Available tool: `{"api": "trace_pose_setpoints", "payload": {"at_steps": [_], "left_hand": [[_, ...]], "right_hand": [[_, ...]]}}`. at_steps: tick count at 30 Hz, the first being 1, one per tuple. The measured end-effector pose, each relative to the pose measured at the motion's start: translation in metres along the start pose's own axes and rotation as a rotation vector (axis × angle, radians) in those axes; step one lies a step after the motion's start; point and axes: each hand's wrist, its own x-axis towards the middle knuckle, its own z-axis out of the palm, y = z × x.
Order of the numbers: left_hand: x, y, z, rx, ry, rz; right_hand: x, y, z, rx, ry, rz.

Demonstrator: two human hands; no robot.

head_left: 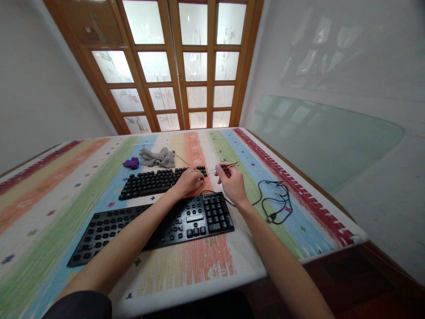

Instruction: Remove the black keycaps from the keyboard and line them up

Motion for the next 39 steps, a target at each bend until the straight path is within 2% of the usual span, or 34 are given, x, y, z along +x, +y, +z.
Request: {"api": "trace_pose_setpoints", "payload": {"at_steps": [3,10,15,17,19,23,26,29,31,36,39], "left_hand": [[0.002,-0.002,0.001,-0.008,-0.005,0.039],[0.003,-0.002,0.002,0.01,0.031,-0.004],[-0.007,-0.001,-0.008,-0.023,0.125,-0.063],[-0.017,0.004,-0.018,-0.052,0.165,-0.092],[-0.031,0.011,-0.03,-0.11,0.183,-0.132],[-0.069,0.033,-0.055,-0.241,0.096,-0.227],[-0.101,0.049,-0.068,-0.317,0.029,-0.273],[-0.13,0.063,-0.073,-0.349,-0.05,-0.299],[-0.146,0.072,-0.072,-0.358,-0.051,-0.325],[-0.171,0.093,-0.055,-0.407,-0.03,-0.403],[-0.178,0.101,-0.043,-0.386,-0.003,-0.417]], "right_hand": [[0.0,0.0,0.0,-0.013,-0.006,-0.006],[0.0,0.0,0.0,-0.002,-0.01,0.004],[0.001,-0.002,-0.004,0.088,-0.059,0.021],[0.001,-0.005,-0.007,0.145,-0.151,0.031],[-0.001,-0.009,-0.01,0.177,-0.309,0.046],[-0.01,-0.018,-0.01,0.085,-0.748,0.053],[-0.02,-0.023,-0.003,-0.009,-0.968,-0.072],[-0.027,-0.023,0.006,-0.048,-1.045,-0.176],[-0.03,-0.022,0.009,-0.07,-1.066,-0.193],[-0.035,-0.018,0.013,-0.069,-1.084,-0.189],[-0.039,-0.019,0.014,-0.039,-1.117,-0.128]]}}
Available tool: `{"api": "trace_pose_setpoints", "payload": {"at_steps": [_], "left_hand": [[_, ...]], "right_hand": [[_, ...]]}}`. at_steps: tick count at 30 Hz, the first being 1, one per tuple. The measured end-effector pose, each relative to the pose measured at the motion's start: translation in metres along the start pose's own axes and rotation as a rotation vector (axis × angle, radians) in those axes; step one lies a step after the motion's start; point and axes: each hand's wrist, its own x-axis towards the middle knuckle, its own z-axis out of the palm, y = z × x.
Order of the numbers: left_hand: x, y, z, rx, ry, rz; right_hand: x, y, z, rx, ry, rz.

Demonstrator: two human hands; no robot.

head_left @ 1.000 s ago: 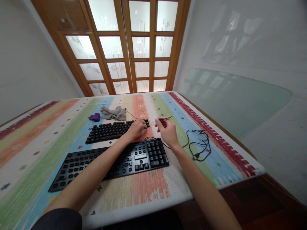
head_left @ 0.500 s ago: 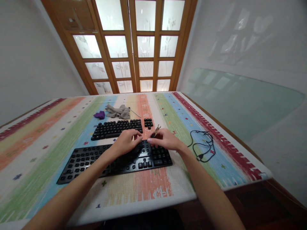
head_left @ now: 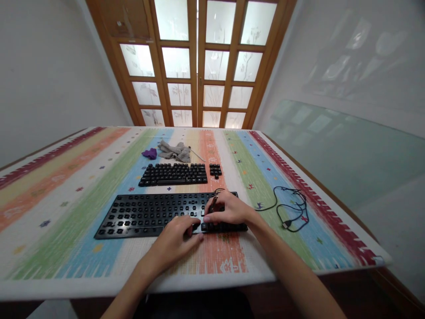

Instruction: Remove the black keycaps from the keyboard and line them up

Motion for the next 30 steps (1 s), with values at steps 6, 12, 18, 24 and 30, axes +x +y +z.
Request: {"api": "trace_pose_setpoints", "payload": {"at_steps": [6,12,18,24,30], "left_hand": [[-0.001,-0.002,0.008,0.018,0.048,0.018],[0.0,-0.003,0.01,0.069,0.034,0.055],[0.0,-0.002,0.011,0.096,0.017,0.043],[0.0,-0.001,0.01,0.091,0.006,0.034],[0.001,0.0,0.01,0.089,0.002,0.008]], "right_hand": [[0.002,0.0,0.007,-0.091,-0.006,-0.054],[0.004,-0.003,0.009,-0.127,-0.054,-0.149],[0.004,-0.005,0.008,-0.176,-0.002,-0.043],[0.007,0.001,0.008,-0.146,0.055,-0.013],[0.01,0.005,0.012,-0.08,0.066,0.023]]}}
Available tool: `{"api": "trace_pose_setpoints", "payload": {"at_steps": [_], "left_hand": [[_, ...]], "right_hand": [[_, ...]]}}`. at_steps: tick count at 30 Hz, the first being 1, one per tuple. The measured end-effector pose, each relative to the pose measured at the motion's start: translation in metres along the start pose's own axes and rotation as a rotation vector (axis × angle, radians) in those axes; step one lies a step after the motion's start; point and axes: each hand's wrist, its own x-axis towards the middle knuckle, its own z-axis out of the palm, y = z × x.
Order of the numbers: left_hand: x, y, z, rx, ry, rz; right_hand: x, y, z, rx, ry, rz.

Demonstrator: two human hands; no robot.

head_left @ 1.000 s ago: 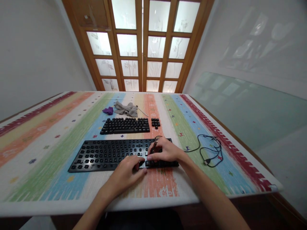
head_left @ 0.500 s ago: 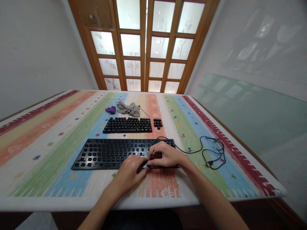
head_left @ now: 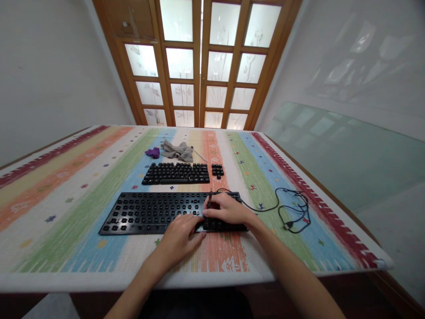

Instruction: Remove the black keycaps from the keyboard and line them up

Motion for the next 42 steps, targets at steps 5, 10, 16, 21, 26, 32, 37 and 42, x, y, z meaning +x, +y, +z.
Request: {"api": "trace_pose_setpoints", "payload": {"at_steps": [5,10,16,21,26,32,37,42], "left_hand": [[0.0,0.002,-0.003,-0.015,-0.021,-0.035],[0.002,0.003,-0.011,-0.115,-0.037,-0.069],[0.011,-0.001,-0.02,-0.245,0.026,-0.052],[0.019,-0.012,-0.025,-0.495,0.022,-0.137],[0.025,-0.015,-0.028,-0.618,0.001,-0.135],[0.034,-0.006,-0.032,-0.769,0.031,-0.127],[0.044,-0.007,-0.031,-0.644,0.095,-0.07],[0.059,-0.01,-0.033,-0.362,0.146,0.086]], "right_hand": [[0.003,0.006,-0.001,0.066,0.017,0.078],[0.0,0.001,-0.008,0.147,0.014,0.042],[-0.006,-0.004,-0.013,0.295,0.027,-0.084],[-0.006,-0.002,-0.015,0.319,0.011,-0.176],[-0.006,0.0,-0.017,0.238,0.002,-0.196],[-0.006,-0.003,-0.018,0.239,0.108,-0.177],[-0.006,-0.005,-0.018,0.182,0.194,-0.126],[-0.006,-0.003,-0.02,0.07,0.234,-0.081]]}}
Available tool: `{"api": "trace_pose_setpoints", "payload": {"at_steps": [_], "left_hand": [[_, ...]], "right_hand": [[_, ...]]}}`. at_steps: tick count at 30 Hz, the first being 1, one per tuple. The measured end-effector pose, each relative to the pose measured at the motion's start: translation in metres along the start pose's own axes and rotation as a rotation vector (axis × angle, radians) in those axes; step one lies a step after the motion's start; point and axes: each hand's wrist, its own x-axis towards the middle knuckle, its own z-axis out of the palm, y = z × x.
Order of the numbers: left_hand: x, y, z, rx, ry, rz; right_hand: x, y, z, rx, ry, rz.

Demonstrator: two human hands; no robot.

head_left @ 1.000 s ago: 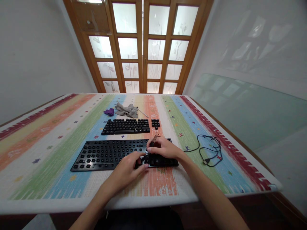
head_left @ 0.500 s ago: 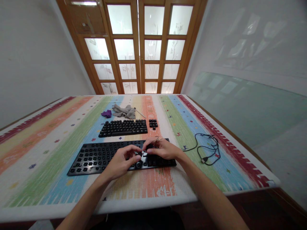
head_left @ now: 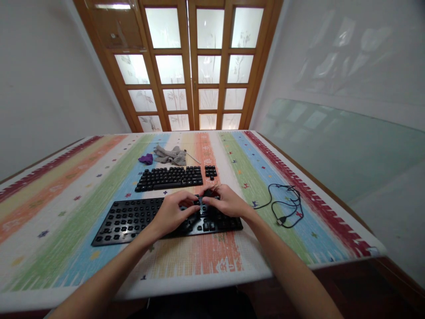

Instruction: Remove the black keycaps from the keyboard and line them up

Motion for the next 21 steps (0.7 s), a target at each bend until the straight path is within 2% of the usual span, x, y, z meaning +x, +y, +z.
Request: {"api": "trace_pose_setpoints", "payload": {"at_steps": [3,6,9,12,17,21], "left_hand": [[0.012,-0.002,-0.001,0.139,-0.013,0.093],[0.028,-0.006,0.001,0.226,-0.023,0.185],[0.049,-0.012,0.008,0.314,-0.053,0.268],[0.073,-0.021,0.019,0.404,-0.101,0.296],[0.106,-0.037,0.035,0.515,-0.144,0.254],[0.115,-0.048,0.038,0.57,-0.172,0.202]], "right_hand": [[0.001,0.003,-0.002,-0.089,0.093,0.034],[0.003,0.008,-0.007,-0.214,0.252,0.095],[0.004,0.011,-0.015,-0.339,0.429,0.15],[0.004,0.013,-0.022,-0.38,0.552,0.184],[0.003,0.013,-0.029,-0.36,0.647,0.206],[0.002,0.011,-0.032,-0.359,0.626,0.214]]}}
